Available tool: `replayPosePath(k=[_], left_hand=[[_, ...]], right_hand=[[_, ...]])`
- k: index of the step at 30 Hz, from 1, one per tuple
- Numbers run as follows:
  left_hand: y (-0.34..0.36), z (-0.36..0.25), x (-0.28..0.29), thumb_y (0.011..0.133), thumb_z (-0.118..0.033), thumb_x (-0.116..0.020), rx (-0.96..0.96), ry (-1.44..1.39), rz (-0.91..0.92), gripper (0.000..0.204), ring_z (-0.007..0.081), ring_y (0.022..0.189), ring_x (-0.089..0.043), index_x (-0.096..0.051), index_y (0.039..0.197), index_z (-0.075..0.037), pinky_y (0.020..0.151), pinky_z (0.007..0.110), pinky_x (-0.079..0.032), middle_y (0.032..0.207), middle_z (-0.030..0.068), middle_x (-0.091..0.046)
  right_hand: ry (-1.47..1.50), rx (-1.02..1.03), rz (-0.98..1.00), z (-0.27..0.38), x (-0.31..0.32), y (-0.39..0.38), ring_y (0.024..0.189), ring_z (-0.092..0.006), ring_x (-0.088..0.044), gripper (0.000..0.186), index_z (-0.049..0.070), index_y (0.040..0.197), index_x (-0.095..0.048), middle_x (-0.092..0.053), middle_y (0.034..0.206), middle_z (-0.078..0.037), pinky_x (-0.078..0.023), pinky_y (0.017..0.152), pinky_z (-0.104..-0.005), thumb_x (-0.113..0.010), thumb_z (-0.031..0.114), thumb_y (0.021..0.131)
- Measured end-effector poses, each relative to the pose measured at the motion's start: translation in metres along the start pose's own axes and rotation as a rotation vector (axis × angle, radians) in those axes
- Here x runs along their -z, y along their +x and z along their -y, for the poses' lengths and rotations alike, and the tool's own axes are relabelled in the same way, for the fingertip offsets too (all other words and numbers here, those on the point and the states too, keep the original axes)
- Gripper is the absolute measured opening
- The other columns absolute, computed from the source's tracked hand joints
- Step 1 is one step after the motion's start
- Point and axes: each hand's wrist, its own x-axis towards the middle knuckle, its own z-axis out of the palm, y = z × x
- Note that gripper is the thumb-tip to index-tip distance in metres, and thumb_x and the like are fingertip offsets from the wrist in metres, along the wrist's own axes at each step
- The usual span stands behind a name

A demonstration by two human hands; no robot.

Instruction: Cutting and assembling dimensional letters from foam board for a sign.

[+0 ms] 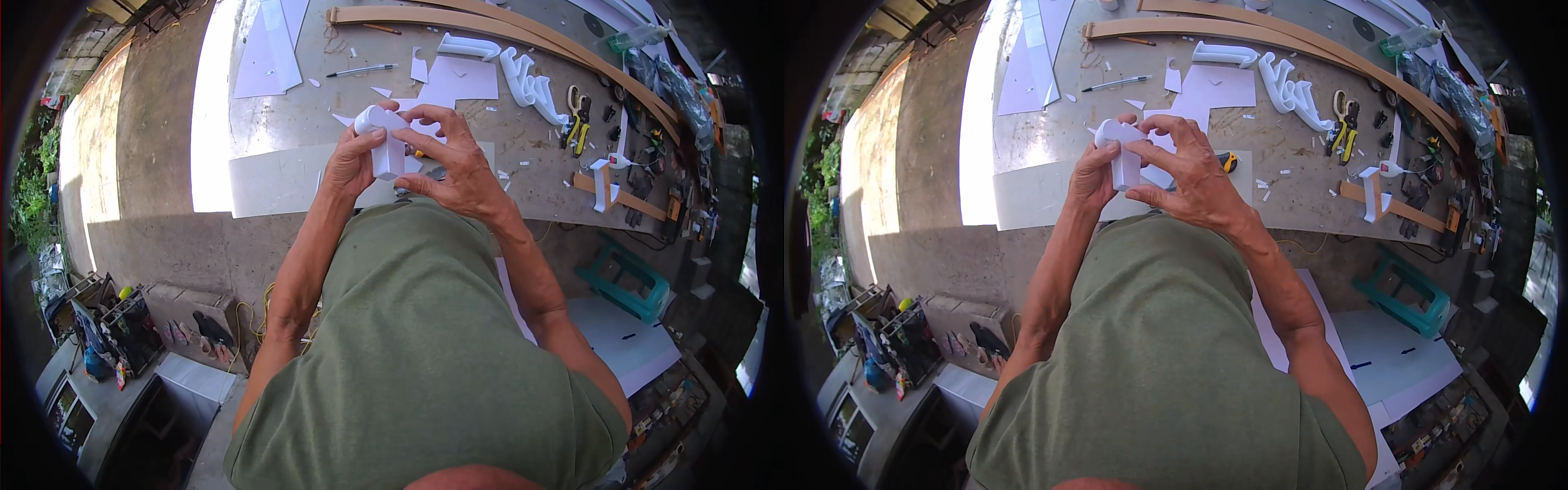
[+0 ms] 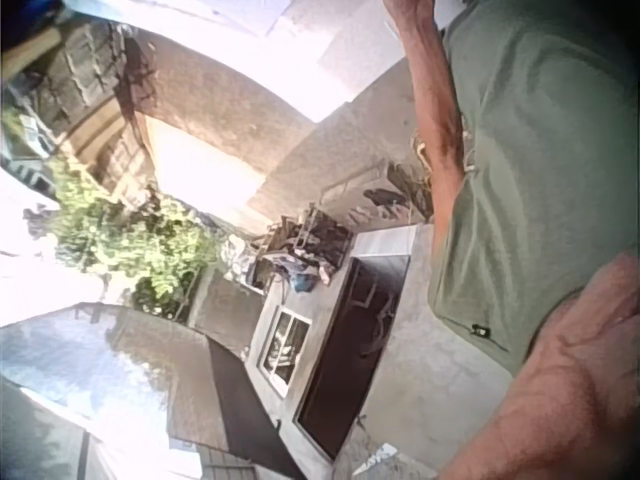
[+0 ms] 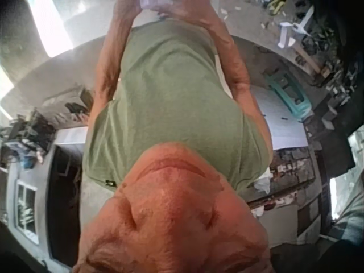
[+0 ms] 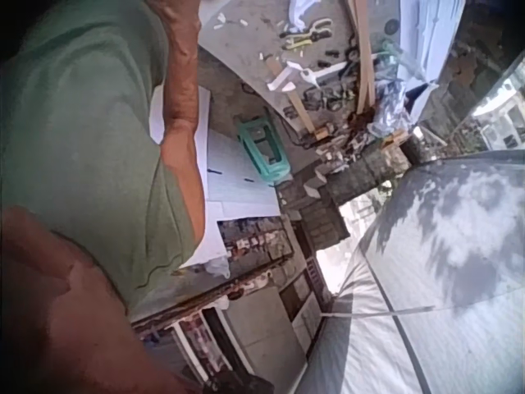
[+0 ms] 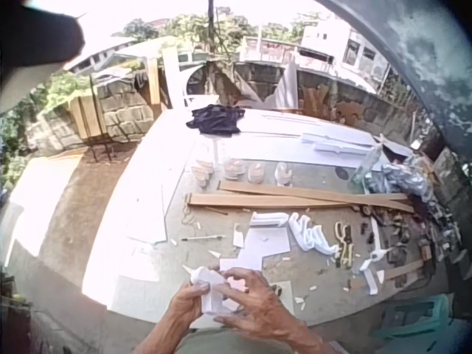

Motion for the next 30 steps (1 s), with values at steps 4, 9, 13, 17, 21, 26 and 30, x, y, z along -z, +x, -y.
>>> replayPosePath(k=[4,9,13,17,21,26,30], left_hand=[[-0.009,0.0,-0.011,0.086,-0.01,-0.081,0.017,-0.04,0.054,0.08,0.0252,0.117,-0.066,-0.04,0.153,-0.002,0.104,0.041,-0.057,0.13,0.0144,-0.064],[-0.014,-0.001,-0.01,0.086,-0.011,-0.082,0.0,-0.023,0.146,0.092,0.025,0.114,-0.067,-0.028,0.16,-0.003,0.096,0.042,-0.061,0.126,0.0134,-0.063],[-0.017,0.001,-0.015,0.087,-0.013,-0.083,-0.023,-0.016,0.183,0.095,0.0249,0.109,-0.068,-0.025,0.161,-0.004,0.09,0.043,-0.064,0.121,0.0124,-0.064],[-0.019,0.002,-0.015,0.086,-0.013,-0.083,-0.02,-0.005,0.185,0.096,0.0243,0.107,-0.069,-0.024,0.162,-0.004,0.088,0.041,-0.065,0.118,0.0112,-0.066],[-0.02,0.004,-0.017,0.086,-0.012,-0.083,-0.033,-0.022,0.203,0.096,0.0239,0.106,-0.07,-0.024,0.162,-0.005,0.088,0.04,-0.065,0.116,0.0109,-0.067],[-0.021,0.004,-0.018,0.085,-0.011,-0.083,-0.028,-0.03,0.179,0.095,0.0231,0.105,-0.07,-0.026,0.162,-0.005,0.088,0.04,-0.065,0.116,0.0113,-0.067],[-0.022,0.005,-0.017,0.086,-0.01,-0.082,-0.033,-0.02,0.146,0.092,0.0232,0.105,-0.07,-0.029,0.161,-0.004,0.088,0.04,-0.065,0.117,0.0115,-0.067]], right_hand=[[-0.065,0.108,-0.019,-0.008,-0.005,0.002,0.133,-0.0358,-0.051,0.074,0.004,0.13,-0.061,-0.057,0.139,-0.014,-0.042,0.112,-0.0481,-0.091,0.041,0.073],[0.088,0.098,-0.042,-0.011,-0.017,-0.001,0.134,-0.0369,-0.052,0.084,0.007,0.137,-0.055,-0.057,0.141,-0.016,-0.042,0.112,-0.0471,-0.094,0.036,0.068],[0.094,0.074,-0.018,-0.007,-0.016,-0.003,0.136,-0.0358,-0.051,0.094,0.01,0.146,-0.048,-0.056,0.145,-0.013,-0.042,0.116,-0.0474,-0.095,0.03,0.068],[0.069,0.073,-0.022,-0.004,-0.017,-0.007,0.137,-0.0362,-0.05,0.096,0.009,0.15,-0.045,-0.054,0.147,-0.014,-0.043,0.115,-0.0476,-0.094,0.028,0.069],[0.059,0.041,-0.033,0.003,-0.018,-0.011,0.138,-0.0367,-0.05,0.102,0.007,0.154,-0.041,-0.051,0.15,-0.016,-0.042,0.115,-0.048,-0.094,0.027,0.07],[0.06,0.07,-0.031,0.003,-0.018,-0.009,0.138,-0.037,-0.049,0.104,0.007,0.156,-0.039,-0.05,0.152,-0.017,-0.044,0.114,-0.0475,-0.094,0.025,0.069],[0.061,0.074,-0.034,0.003,-0.019,-0.009,0.137,-0.0367,-0.05,0.105,0.007,0.156,-0.039,-0.05,0.151,-0.016,-0.047,0.112,-0.046,-0.094,0.022,0.068]])
